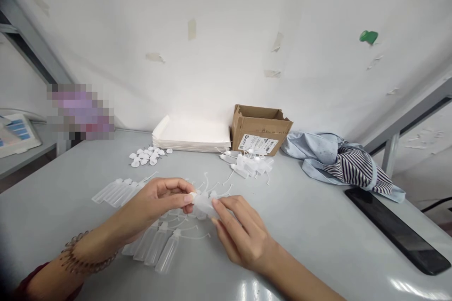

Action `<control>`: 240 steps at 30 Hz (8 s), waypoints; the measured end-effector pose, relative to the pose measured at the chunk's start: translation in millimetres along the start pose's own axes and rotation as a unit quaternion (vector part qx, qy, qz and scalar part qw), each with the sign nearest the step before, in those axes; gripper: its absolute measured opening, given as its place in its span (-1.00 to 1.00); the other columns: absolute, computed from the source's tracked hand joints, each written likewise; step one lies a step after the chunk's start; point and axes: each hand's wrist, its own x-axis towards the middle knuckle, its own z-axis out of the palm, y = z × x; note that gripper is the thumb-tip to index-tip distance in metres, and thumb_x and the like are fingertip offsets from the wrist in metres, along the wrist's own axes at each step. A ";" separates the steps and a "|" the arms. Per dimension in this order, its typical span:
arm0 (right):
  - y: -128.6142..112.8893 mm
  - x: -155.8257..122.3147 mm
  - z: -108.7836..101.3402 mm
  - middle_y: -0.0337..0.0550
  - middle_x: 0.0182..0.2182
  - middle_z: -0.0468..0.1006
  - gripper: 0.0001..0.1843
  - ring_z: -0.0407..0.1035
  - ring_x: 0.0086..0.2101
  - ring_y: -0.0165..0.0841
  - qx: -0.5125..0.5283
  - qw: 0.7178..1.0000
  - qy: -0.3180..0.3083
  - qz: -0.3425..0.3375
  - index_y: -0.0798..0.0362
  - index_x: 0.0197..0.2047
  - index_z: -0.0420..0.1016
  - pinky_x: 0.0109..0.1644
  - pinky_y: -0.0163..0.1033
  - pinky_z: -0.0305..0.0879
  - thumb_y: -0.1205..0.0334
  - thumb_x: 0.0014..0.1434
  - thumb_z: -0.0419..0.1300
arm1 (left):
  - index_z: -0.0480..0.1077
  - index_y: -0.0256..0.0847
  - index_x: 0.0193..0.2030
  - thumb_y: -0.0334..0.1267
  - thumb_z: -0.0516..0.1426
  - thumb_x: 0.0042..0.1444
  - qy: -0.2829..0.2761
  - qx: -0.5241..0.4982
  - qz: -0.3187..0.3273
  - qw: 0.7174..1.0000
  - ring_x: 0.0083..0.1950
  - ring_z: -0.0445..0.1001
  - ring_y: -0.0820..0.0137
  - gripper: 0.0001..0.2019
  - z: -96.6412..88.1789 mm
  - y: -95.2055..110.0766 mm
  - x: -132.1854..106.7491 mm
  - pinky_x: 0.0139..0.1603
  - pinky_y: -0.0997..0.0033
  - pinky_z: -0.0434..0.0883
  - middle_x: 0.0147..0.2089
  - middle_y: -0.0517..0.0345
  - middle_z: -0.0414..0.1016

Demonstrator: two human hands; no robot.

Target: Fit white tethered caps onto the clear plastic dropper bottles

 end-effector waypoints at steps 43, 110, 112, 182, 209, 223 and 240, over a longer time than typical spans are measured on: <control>-9.1 5.0 8.2 -0.33 -0.61 0.16 -0.56 0.04 -0.63 -0.56 0.564 0.650 -0.089 0.501 0.15 -0.46 0.35 -0.61 -0.43 0.21 -0.07 0.22 0.04 | 0.53 -0.17 -0.18 -0.35 0.11 0.13 -0.001 0.264 0.217 0.940 -0.26 0.47 0.38 -0.81 3.9 -8.8 0.4 -0.23 0.44 0.39 -0.25 0.09 0.55; 4.2 8.9 -3.4 -0.23 -0.51 0.40 -0.65 0.25 -0.59 -0.54 0.554 0.684 -0.077 0.468 0.14 -0.10 0.51 -0.50 -0.33 0.34 0.06 0.16 0.17 | 0.34 -0.23 -0.47 -0.20 -0.03 0.24 -0.027 0.288 0.155 0.944 -0.54 0.35 0.54 -0.70 14.4 -11.0 -1.2 -0.54 0.63 0.28 -0.56 0.27 0.35; 2.8 10.1 -5.1 -0.25 -0.52 0.38 -0.66 0.24 -0.59 -0.54 0.531 0.700 -0.087 0.469 0.13 -0.12 0.51 -0.50 -0.35 0.32 0.06 0.18 0.15 | 0.31 -0.23 -0.51 -0.21 -0.03 0.24 -0.037 0.296 0.148 0.943 -0.56 0.33 0.56 -0.68 14.5 -9.6 -1.4 -0.54 0.63 0.24 -0.58 0.28 0.33; 32.2 11.1 -5.3 -0.27 -0.54 0.41 -0.81 0.20 -0.68 -0.53 0.129 0.924 0.013 0.359 0.08 -0.19 0.41 -0.61 -0.37 0.16 0.24 0.24 0.01 | 0.43 -0.30 -0.41 -0.39 -0.03 0.10 0.190 0.671 0.068 0.713 -0.26 0.49 0.12 -0.78 -86.2 -14.9 83.8 -0.31 0.29 0.33 -0.37 -0.14 0.53; -65.8 11.3 52.1 0.08 -0.17 0.36 -0.36 0.31 -0.17 -0.08 0.022 0.916 -0.300 0.266 0.20 0.00 0.27 -0.28 0.01 0.43 -0.09 0.00 0.26 | 0.41 -0.22 -0.34 -0.29 0.07 -0.01 0.311 0.475 0.164 0.807 -0.26 0.51 0.27 -0.88 -42.0 -19.1 39.3 -0.20 0.30 0.40 -0.34 0.11 0.56; -16.9 25.8 -8.4 -0.06 -0.10 0.43 -0.40 0.35 -0.10 -0.32 0.086 0.970 -0.131 0.188 0.04 0.14 0.10 -0.02 -0.25 0.34 0.24 0.09 0.25 | 0.42 -0.22 -0.37 -0.29 0.11 -0.04 0.291 0.419 0.138 0.849 -0.30 0.52 0.30 -0.90 -25.2 -8.5 27.8 -0.23 0.33 0.43 -0.38 0.14 0.56; -4.7 32.3 -20.7 -0.06 0.05 0.41 -0.31 0.33 0.03 -0.30 0.203 0.942 -0.181 0.198 -0.07 0.30 0.03 0.01 -0.24 0.37 0.30 0.16 0.20 | 0.46 -0.19 -0.34 -0.24 0.22 0.02 -0.029 0.018 0.000 0.999 -0.50 0.37 0.55 -0.90 -10.6 3.5 14.2 -0.34 0.51 0.32 -0.53 0.33 0.41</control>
